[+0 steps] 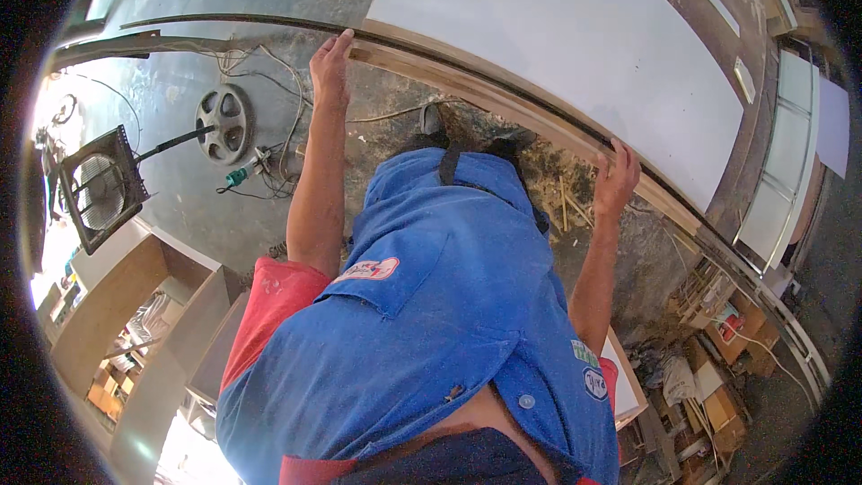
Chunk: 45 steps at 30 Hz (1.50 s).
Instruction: The person checks a diagram on a piece of paper, then cleans and prepares long pieces of wood trim by wiping them with a cloth and applying a substance from a container.
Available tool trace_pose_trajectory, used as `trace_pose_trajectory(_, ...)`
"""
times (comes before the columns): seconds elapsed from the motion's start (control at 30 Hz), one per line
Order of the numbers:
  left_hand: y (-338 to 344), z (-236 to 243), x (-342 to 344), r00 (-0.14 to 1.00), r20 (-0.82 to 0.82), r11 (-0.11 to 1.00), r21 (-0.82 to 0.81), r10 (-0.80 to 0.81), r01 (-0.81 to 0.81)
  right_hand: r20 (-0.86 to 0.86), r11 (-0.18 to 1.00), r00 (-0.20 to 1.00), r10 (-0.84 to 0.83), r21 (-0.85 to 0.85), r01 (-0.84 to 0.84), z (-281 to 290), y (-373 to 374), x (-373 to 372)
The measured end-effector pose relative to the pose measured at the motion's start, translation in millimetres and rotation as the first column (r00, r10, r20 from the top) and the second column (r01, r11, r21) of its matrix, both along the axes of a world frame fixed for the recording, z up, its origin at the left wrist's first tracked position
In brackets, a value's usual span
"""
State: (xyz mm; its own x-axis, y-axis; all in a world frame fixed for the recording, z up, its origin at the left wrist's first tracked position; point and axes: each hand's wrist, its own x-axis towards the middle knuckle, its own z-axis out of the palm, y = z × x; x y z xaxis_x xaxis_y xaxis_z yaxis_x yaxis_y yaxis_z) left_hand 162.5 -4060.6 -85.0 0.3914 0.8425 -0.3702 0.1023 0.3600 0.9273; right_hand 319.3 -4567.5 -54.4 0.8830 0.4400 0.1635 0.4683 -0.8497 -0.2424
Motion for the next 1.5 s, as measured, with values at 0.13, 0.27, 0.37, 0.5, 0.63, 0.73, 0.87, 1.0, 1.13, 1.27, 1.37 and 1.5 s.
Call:
trace_pose_trajectory(0.13,3.6,0.8,-6.2,0.999,0.01,0.998,-0.032,-0.047,0.048,-0.029,1.0,1.0,-0.004,0.024,0.005,2.5,-7.1,18.3)
trace_pose_trajectory(0.27,17.0,-12.5,-3.6,0.995,0.022,0.994,-0.049,-0.096,0.097,-0.07,0.991,0.993,0.098,0.094,-0.091,14.7,1.1,27.2)
trace_pose_trajectory(0.37,24.9,-27.2,1.1,0.988,-0.047,0.989,-0.029,-0.148,0.147,-0.17,0.989,0.976,0.14,0.074,-0.129,19.0,2.2,33.5)
trace_pose_trajectory(0.5,27.4,-25.3,-3.4,0.991,0.086,0.98,-0.162,-0.105,0.118,-0.031,0.96,0.96,0.277,-0.039,-0.278,20.9,8.9,32.4)
trace_pose_trajectory(0.63,41.4,-29.6,-15.3,0.979,0.111,0.979,-0.091,-0.171,0.181,-0.06,0.988,0.99,0.131,0.095,-0.125,-4.4,1.1,10.3)
trace_pose_trajectory(0.73,68.1,-47.8,-45.2,0.936,0.315,0.977,-0.091,-0.156,0.194,-0.015,0.986,0.987,0.159,0.06,-0.158,-7.0,18.4,11.8)
trace_pose_trajectory(0.87,92.6,-44.8,-50.9,0.977,0.214,0.978,-0.203,0.0,0.044,-0.01,0.983,0.992,0.124,0.134,-0.121,9.9,46.7,-3.5)
trace_pose_trajectory(1.0,120.3,-58.6,-49.3,0.983,0.179,0.964,-0.251,-0.037,0.082,0.056,0.965,0.983,0.174,0.191,-0.182,-8.3,72.6,-18.6)
trace_pose_trajectory(1.13,131.0,-87.5,-61.9,0.972,0.23,0.938,-0.325,-0.041,0.117,0.094,0.95,0.98,0.175,0.244,-0.193,-23.5,98.1,-28.7)
trace_pose_trajectory(1.27,154.1,-87.8,-72.1,0.975,0.222,0.948,-0.313,0.016,0.055,0.079,0.92,0.968,0.238,0.302,-0.251,-19.1,99.5,-34.9)
trace_pose_trajectory(1.37,151.2,-78.7,-62.0,0.982,0.172,0.955,-0.295,0.08,-0.026,0.165,0.954,0.98,0.112,0.259,-0.153,-19.5,74.7,-34.7)
trace_pose_trajectory(1.5,159.2,-68.9,-63.9,0.997,0.045,0.979,-0.199,0.064,-0.054,0.168,0.953,0.982,0.085,0.273,-0.129,-19.6,57.3,-25.8)
